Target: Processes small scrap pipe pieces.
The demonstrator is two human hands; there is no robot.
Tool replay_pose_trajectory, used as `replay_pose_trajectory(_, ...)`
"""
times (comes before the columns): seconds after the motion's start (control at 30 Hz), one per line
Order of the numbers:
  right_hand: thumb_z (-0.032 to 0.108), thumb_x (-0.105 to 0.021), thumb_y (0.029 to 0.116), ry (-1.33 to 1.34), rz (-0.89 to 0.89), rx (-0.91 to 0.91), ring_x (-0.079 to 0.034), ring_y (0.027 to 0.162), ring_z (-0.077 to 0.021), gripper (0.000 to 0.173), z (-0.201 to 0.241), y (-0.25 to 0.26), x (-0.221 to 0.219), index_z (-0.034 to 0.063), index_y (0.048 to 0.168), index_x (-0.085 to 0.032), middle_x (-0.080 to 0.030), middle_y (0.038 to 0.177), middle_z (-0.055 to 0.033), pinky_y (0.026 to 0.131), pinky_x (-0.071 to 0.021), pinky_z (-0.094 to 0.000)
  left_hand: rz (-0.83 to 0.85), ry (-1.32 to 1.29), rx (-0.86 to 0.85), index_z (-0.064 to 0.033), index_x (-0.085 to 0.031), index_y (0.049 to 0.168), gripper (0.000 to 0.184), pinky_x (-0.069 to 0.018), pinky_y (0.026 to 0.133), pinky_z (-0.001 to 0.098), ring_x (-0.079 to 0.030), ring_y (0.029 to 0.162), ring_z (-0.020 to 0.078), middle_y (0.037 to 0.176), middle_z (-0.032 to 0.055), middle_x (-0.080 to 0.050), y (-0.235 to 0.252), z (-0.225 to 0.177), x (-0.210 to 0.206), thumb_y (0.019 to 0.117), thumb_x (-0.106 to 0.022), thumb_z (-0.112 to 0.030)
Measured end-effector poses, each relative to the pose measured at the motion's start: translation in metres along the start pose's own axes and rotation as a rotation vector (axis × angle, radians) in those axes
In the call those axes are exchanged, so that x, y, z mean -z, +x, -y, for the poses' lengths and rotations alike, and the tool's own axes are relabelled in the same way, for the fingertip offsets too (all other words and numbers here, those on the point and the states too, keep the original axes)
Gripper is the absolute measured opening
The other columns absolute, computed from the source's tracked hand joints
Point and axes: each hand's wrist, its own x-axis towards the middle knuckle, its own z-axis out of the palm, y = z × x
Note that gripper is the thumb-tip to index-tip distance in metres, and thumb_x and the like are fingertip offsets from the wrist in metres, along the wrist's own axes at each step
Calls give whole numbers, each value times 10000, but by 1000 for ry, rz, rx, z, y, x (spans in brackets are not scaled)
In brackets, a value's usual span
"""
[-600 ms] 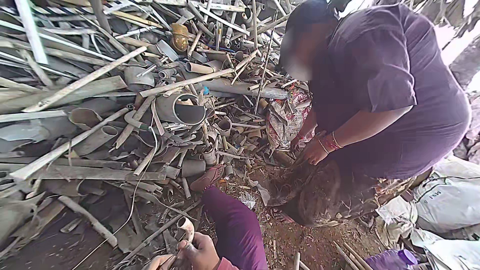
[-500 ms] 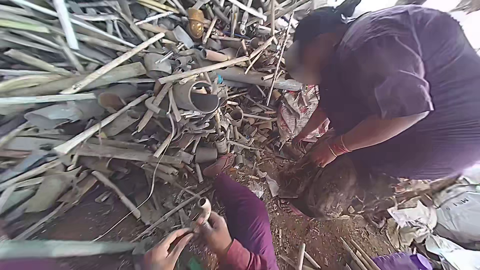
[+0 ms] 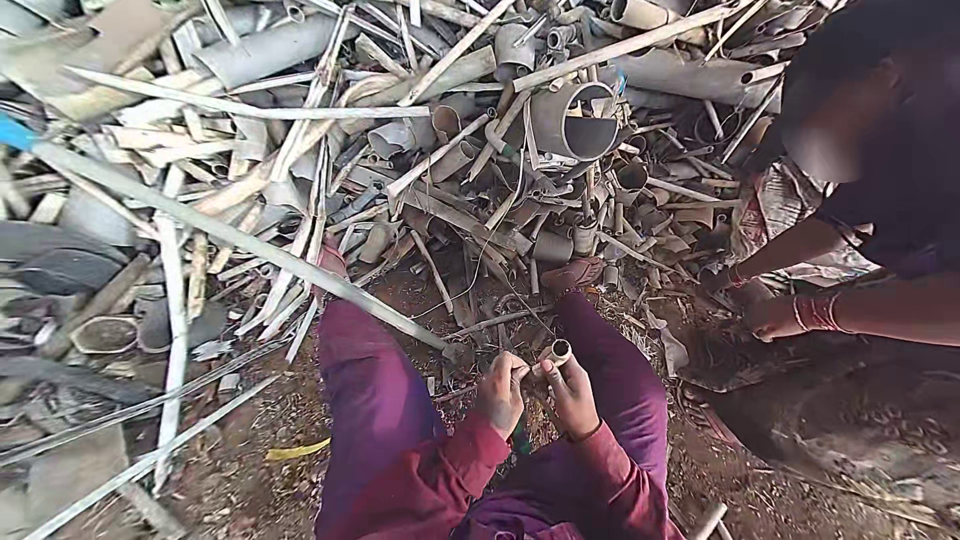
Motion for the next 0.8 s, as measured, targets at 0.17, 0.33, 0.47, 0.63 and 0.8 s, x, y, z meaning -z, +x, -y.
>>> replay_pose_trajectory(0.17,261,-550,1035,-38,57,146,-637,706,3,366,-7,1,4,-98,1066,-615,-683,874,-24,664,-569,-200,93,-114,181,126,-648,954,116,-593,752,372,-715,778,269,914,223,-703,2,-5,6,931,-590,29)
replay_pose_trajectory(0.33,285,-546,1045,56,142,122,-595,671,44,343,-10,1,9,-54,1060,-598,-662,867,40,616,-535,-164,210,-223,295,130,-619,994,155,-577,602,300,-638,596,162,894,188,-664,4,-2,9,979,-564,-13)
replay_pose_trajectory(0.47,244,-541,1039,112,180,57,-614,671,41,295,-11,-1,10,-46,1067,-592,-671,865,68,626,-550,-171,260,-98,292,132,-642,1003,155,-589,741,409,-696,750,281,939,230,-687,7,-5,12,975,-573,-3)
replay_pose_trajectory(0.63,254,-561,1040,293,184,-12,-637,701,31,175,-17,-6,11,92,1080,-614,-692,922,121,631,-560,-175,222,-15,215,126,-657,975,127,-590,784,474,-725,842,374,940,261,-706,4,-10,8,945,-595,20)
replay_pose_trajectory(0.8,291,-585,1035,387,255,-49,-637,712,32,156,-21,-4,18,151,1073,-640,-702,958,128,626,-556,-170,219,-18,193,121,-658,971,119,-597,770,471,-730,823,362,919,247,-712,2,-8,5,934,-603,22)
